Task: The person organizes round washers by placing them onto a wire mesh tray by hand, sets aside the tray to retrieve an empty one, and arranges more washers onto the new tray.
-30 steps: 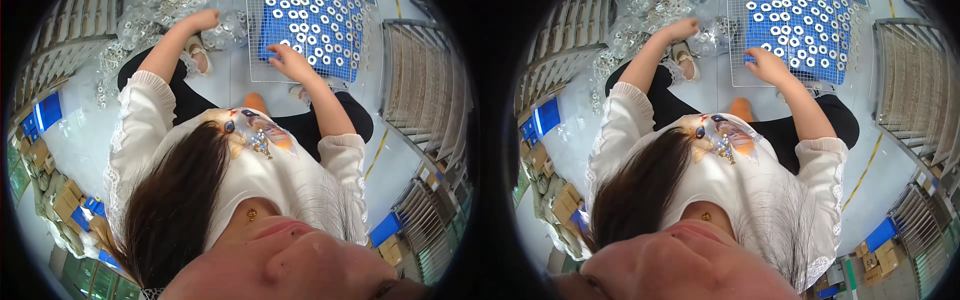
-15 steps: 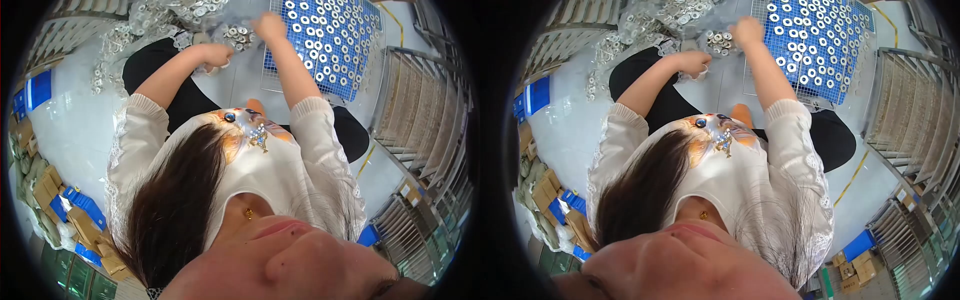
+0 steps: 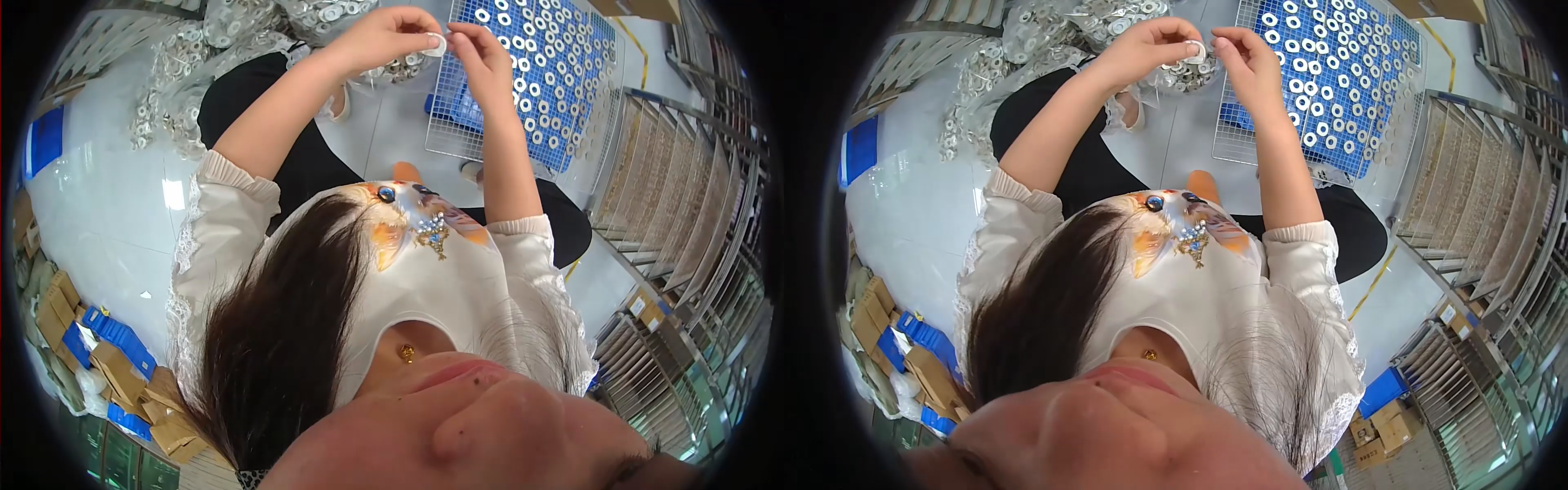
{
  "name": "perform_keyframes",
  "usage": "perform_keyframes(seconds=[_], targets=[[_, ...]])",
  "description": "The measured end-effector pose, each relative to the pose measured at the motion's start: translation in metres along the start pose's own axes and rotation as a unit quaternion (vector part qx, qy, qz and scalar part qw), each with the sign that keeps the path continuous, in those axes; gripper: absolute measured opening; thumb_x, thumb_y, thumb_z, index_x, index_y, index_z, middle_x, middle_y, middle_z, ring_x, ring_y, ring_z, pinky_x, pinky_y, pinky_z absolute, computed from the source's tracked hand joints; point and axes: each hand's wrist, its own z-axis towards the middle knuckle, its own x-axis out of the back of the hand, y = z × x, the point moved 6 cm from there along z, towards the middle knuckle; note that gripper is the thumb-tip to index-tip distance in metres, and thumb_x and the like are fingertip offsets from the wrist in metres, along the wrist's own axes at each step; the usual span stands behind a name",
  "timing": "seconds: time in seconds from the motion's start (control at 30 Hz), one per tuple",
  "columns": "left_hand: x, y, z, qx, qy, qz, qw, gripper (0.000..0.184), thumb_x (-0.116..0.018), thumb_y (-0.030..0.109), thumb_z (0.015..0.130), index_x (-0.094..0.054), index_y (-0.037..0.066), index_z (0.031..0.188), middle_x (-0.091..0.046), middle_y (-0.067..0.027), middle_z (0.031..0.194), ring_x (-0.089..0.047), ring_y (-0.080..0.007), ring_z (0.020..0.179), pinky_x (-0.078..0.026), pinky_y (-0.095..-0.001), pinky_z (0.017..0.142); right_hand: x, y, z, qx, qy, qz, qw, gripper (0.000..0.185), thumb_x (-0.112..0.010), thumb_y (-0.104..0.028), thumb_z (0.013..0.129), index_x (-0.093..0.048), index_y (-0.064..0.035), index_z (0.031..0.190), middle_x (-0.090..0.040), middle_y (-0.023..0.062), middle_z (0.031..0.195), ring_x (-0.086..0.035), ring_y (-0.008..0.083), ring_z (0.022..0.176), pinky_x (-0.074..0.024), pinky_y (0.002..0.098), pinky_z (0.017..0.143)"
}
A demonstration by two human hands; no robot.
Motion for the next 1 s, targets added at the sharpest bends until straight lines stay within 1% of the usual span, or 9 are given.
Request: perform_keyframes(seconds=[0.17,0.43,0.67,0.73,0.77,0.83,0.87,0.93,1.0], targets=[[-0.009,0.019,-0.013,0.008,0.032,-0.058,0.998,0.016,-0.062,0.019,0.084,-0.061,0.006,0.094,-0.059,0.004,0.081,-0.052,-0.0041,0.071,-0.043,-0.0191,0.064,-0.008,-0.041,-0.027,0.054,0.011,0.108,0.993,0.022,-0.065,-0.006,0.08,-0.055,-0.0002,0.099,-0.057,0.0015,0.081,-0.055,0.0082,0.077,-0.0449,0.0218,0.07],[-0.036,0.055,-0.024,-0.092,-0.051,-0.19,0.976,0.021,-0.062,-0.002,0.079,-0.057,0.001,0.099,-0.058,-0.002,0.092,-0.055,-0.0089,0.081,-0.047,-0.0233,0.072,0.001,-0.065,-0.045,0.053,0.029,0.192,0.979,0.011,-0.058,0.002,0.083,-0.053,0.0016,0.093,-0.062,0.01,0.087,-0.061,0.0136,0.078,-0.0493,0.0243,0.069],[-0.038,0.065,-0.025,-0.173,-0.091,-0.145,0.97,0.025,-0.06,-0.002,0.08,-0.055,-0.001,0.105,-0.057,-0.0052,0.101,-0.056,-0.0126,0.094,-0.049,-0.0269,0.079,0.008,-0.073,-0.048,0.092,0.048,0.174,0.979,0.014,-0.06,0.002,0.082,-0.054,0.0014,0.095,-0.062,0.0086,0.086,-0.06,0.0127,0.079,-0.0488,0.0236,0.07],[-0.043,0.068,-0.026,-0.122,-0.061,-0.197,0.971,0.038,-0.068,0.008,0.075,-0.055,0.003,0.111,-0.054,-0.01,0.105,-0.055,-0.0175,0.097,-0.046,-0.0293,0.084,0.015,-0.08,-0.051,0.15,0.109,0.076,0.98,0.018,-0.064,0.003,0.077,-0.056,-0.0007,0.093,-0.061,0.0073,0.085,-0.058,0.0124,0.078,-0.0475,0.0232,0.066],[-0.042,0.069,-0.027,-0.121,-0.062,-0.196,0.971,0.038,-0.068,0.008,0.075,-0.055,0.003,0.111,-0.054,-0.01,0.105,-0.055,-0.0175,0.097,-0.046,-0.0293,0.084,0.017,-0.08,-0.05,0.15,0.109,0.076,0.98,0.018,-0.064,0.003,0.077,-0.056,-0.0007,0.093,-0.061,0.0073,0.085,-0.058,0.0124,0.078,-0.0475,0.0232,0.066],[-0.038,0.074,-0.029,-0.174,-0.028,-0.069,0.982,0.04,-0.069,0.0,0.075,-0.053,0.002,0.111,-0.052,-0.0042,0.1,-0.052,-0.0101,0.094,-0.045,-0.0239,0.082,0.02,-0.098,-0.053,0.268,0.128,-0.14,0.945,0.021,-0.068,0.003,0.069,-0.059,-0.0038,0.087,-0.059,0.0067,0.084,-0.056,0.0143,0.075,-0.0457,0.0239,0.062],[-0.038,0.074,-0.03,-0.174,-0.029,-0.069,0.982,0.04,-0.069,0.0,0.075,-0.053,0.002,0.111,-0.052,-0.0042,0.1,-0.052,-0.0101,0.094,-0.045,-0.0239,0.082,0.021,-0.102,-0.051,0.268,0.129,-0.141,0.944,0.021,-0.068,0.003,0.069,-0.059,-0.0038,0.087,-0.059,0.0067,0.084,-0.056,0.0143,0.075,-0.0457,0.0239,0.062],[-0.039,0.066,-0.03,-0.134,-0.027,-0.096,0.986,0.041,-0.07,0.004,0.076,-0.052,0.002,0.113,-0.054,-0.0038,0.098,-0.054,-0.0114,0.091,-0.046,-0.0251,0.082,0.014,-0.119,-0.057,0.359,0.145,-0.282,0.878,0.023,-0.07,0.003,0.063,-0.061,-0.0061,0.082,-0.058,0.0069,0.082,-0.056,0.017,0.072,-0.0445,0.0253,0.06],[-0.04,0.058,-0.027,-0.086,-0.048,-0.138,0.985,0.042,-0.068,0.003,0.077,-0.05,0.002,0.116,-0.056,-0.0049,0.099,-0.056,-0.0122,0.092,-0.046,-0.0258,0.083,0.012,-0.123,-0.059,0.361,0.142,-0.287,0.876,0.023,-0.07,0.003,0.062,-0.061,-0.0063,0.082,-0.058,0.0066,0.082,-0.056,0.0172,0.072,-0.0445,0.0253,0.06]])
